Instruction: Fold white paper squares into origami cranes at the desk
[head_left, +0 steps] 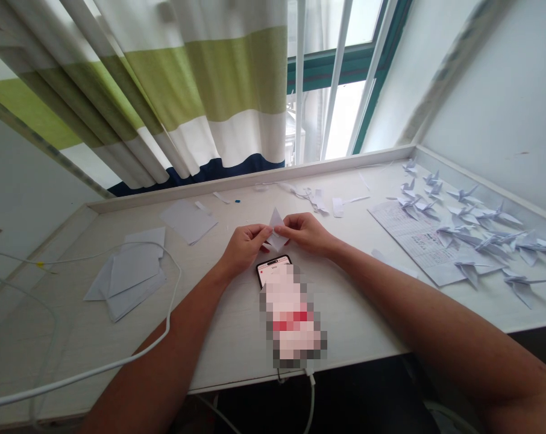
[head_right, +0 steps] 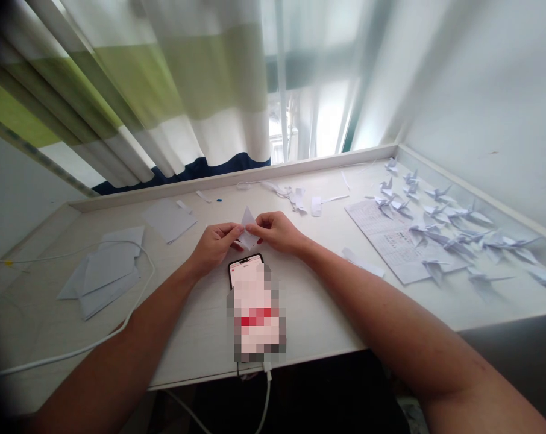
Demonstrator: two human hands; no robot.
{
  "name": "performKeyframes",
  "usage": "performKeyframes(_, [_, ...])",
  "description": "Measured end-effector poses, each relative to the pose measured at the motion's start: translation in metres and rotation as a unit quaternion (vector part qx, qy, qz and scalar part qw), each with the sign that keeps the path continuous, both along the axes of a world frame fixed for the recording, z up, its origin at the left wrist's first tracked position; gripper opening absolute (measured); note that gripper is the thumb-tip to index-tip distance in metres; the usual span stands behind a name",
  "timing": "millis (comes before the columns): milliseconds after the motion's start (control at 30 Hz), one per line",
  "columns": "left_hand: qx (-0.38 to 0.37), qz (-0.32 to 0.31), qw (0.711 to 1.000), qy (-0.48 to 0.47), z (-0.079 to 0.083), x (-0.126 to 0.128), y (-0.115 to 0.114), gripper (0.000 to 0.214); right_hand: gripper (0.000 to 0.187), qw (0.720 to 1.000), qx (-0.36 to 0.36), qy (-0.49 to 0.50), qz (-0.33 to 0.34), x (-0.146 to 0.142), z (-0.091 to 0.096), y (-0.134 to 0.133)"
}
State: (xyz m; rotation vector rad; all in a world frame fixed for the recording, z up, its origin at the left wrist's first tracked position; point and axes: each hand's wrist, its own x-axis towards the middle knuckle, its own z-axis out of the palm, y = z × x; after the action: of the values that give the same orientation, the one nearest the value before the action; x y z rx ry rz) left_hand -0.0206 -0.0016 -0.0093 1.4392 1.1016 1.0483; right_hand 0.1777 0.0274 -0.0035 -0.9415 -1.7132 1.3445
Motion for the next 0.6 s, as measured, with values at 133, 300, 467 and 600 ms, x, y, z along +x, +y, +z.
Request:
performKeyframes(133, [-0.007,-0.005,1.000,0.004,-0.0018,-0.0005,0.0005,0.050,0.051,0.999,0.029,-0.009,0.019,0.0010,0.0007,-0.0001])
performKeyframes(300, [-0.018,0.022,0.999,-0.034,-0.0003,0.0007,0.0025,0.051,0.048,0.999,0.031,0.012,0.011,-0.0015,-0.0043,0.0033])
performKeyframes(467, [-0.042,0.043,0.996,-0.061,-0.0015,-0.0006,0.0050,0.055,0.030,0.984,0.158,-0.034,-0.079,0.0024,-0.0036,0.0040])
performKeyframes(600, [-0.044,0.038,0.996,-0.060,-0.0010,-0.0005,0.0041,0.057,0.029,0.949,0.291,-0.104,-0.069,0.0081,-0.0010,0.0042])
